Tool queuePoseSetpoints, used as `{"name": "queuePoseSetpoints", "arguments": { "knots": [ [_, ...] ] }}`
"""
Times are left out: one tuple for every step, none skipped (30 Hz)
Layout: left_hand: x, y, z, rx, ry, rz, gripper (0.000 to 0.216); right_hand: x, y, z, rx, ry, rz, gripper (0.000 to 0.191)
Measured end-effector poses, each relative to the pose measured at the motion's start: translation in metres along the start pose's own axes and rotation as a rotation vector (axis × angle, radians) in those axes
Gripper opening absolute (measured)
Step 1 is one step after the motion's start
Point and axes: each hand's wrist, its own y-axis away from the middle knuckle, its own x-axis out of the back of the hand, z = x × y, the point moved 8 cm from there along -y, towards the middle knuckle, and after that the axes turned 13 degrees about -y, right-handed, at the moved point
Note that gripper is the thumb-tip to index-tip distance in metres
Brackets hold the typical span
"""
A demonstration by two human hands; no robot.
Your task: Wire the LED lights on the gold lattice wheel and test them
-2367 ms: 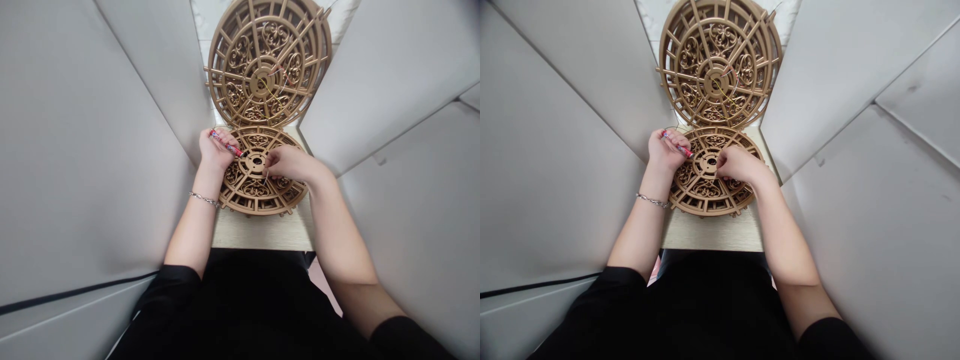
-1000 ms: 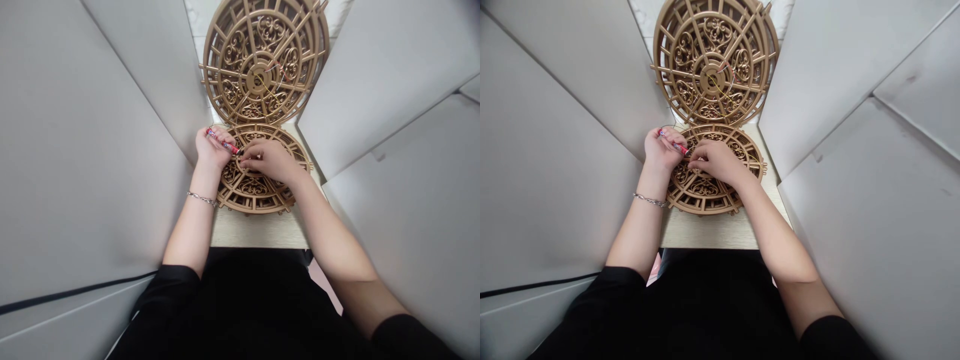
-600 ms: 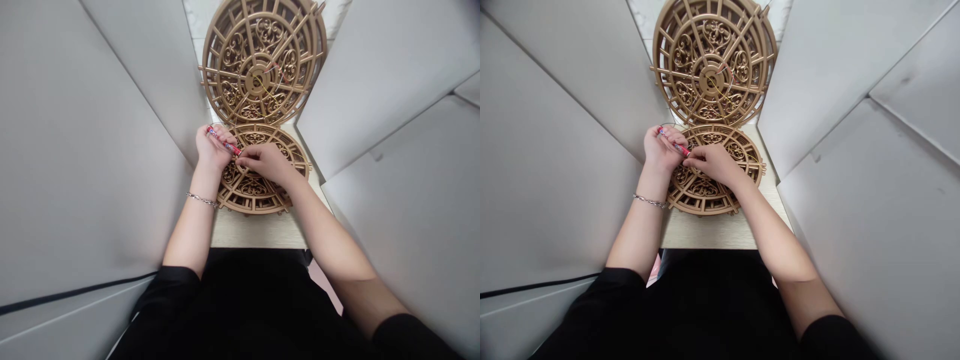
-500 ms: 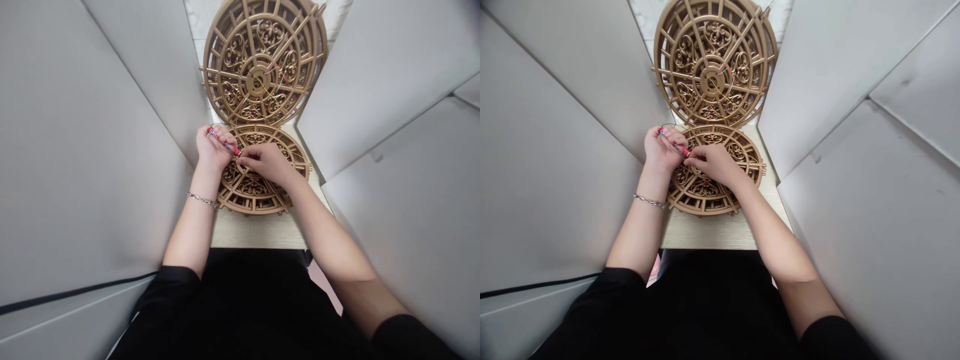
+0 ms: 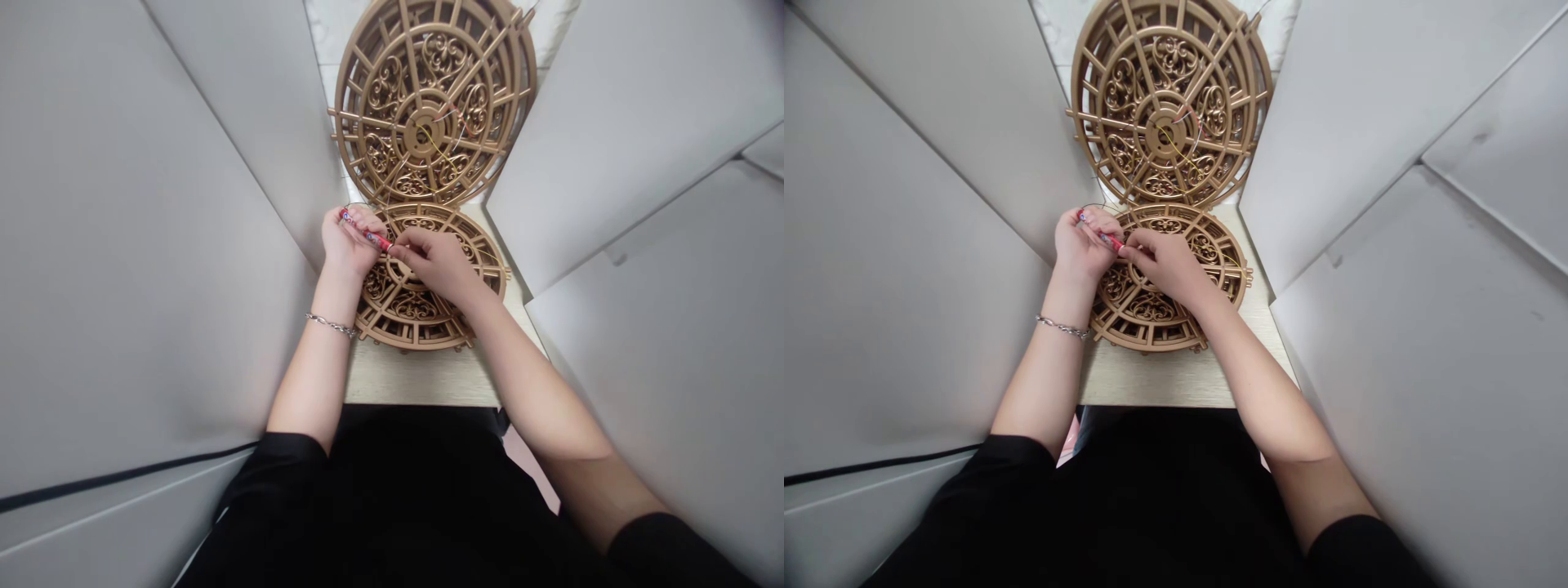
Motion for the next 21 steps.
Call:
{"name": "queuePoseSetpoints", "arguments": {
  "knots": [
    [0.001,0.0,0.0,-0.004,-0.014,0.013,0.032,0.0,0.0,0.001,-0.006,0.012,-0.002,0.019],
    [0.001,0.001,0.001,-0.007,-0.025,0.024,0.033,-0.001,0.0,0.001,-0.008,0.021,-0.006,0.019],
    [0.001,0.001,0.0,-0.007,-0.031,0.031,0.033,-0.001,0.0,0.001,-0.006,0.028,-0.01,0.018],
    [0.001,0.001,0.0,-0.004,-0.033,0.034,0.033,-0.002,0.0,0.001,-0.002,0.032,-0.016,0.018],
    [0.001,0.002,0.0,0.0,-0.033,0.034,0.033,-0.003,-0.001,0.001,0.001,0.035,-0.024,0.018],
    [0.001,0.002,0.0,0.002,-0.03,0.031,0.033,-0.003,-0.001,0.002,0.001,0.035,-0.032,0.018],
    [0.001,0.002,0.0,0.003,-0.027,0.026,0.033,-0.004,-0.001,0.002,-0.003,0.034,-0.041,0.018],
    [0.001,0.002,0.0,0.003,-0.025,0.021,0.033,-0.004,-0.001,0.003,-0.01,0.032,-0.047,0.019],
    [0.002,0.001,0.0,0.002,-0.024,0.015,0.033,-0.004,-0.001,0.003,-0.018,0.029,-0.05,0.02],
    [0.002,0.001,0.0,0.001,-0.023,0.009,0.032,-0.004,-0.001,0.003,-0.021,0.026,-0.051,0.02],
    [0.002,0.001,0.0,0.002,-0.023,0.003,0.032,-0.004,-0.001,0.003,-0.02,0.024,-0.05,0.021],
    [0.002,0.0,0.0,0.002,-0.023,-0.002,0.032,-0.003,-0.002,0.003,-0.014,0.025,-0.049,0.021],
    [0.002,0.0,0.001,0.001,-0.023,-0.004,0.032,-0.003,-0.002,0.003,-0.002,0.023,-0.05,0.021],
    [0.002,0.0,0.001,0.0,-0.022,-0.004,0.032,-0.003,-0.002,0.003,0.013,0.014,-0.052,0.021],
    [0.002,-0.001,0.001,-0.001,-0.018,-0.004,0.032,-0.002,-0.002,0.003,0.027,-0.002,-0.053,0.02],
    [0.003,-0.001,0.001,0.001,-0.013,-0.004,0.032,-0.002,-0.003,0.003,0.037,-0.02,-0.05,0.019],
    [0.003,-0.001,0.001,0.004,-0.007,-0.004,0.032,-0.001,-0.003,0.005,0.041,-0.038,-0.042,0.017],
    [0.003,-0.001,0.001,0.008,-0.001,-0.006,0.032,-0.001,-0.004,0.006,0.039,-0.052,-0.032,0.016],
    [0.003,-0.001,0.001,0.011,0.005,-0.008,0.032,0.0,-0.004,0.008,0.033,-0.061,-0.021,0.015],
    [0.003,-0.001,0.001,0.012,0.01,-0.01,0.032,0.001,-0.004,0.011,0.023,-0.064,-0.01,0.015],
    [0.002,-0.001,0.001,0.012,0.013,-0.012,0.032,0.001,-0.005,0.012,0.015,-0.066,0.0,0.014]
  ]
}}
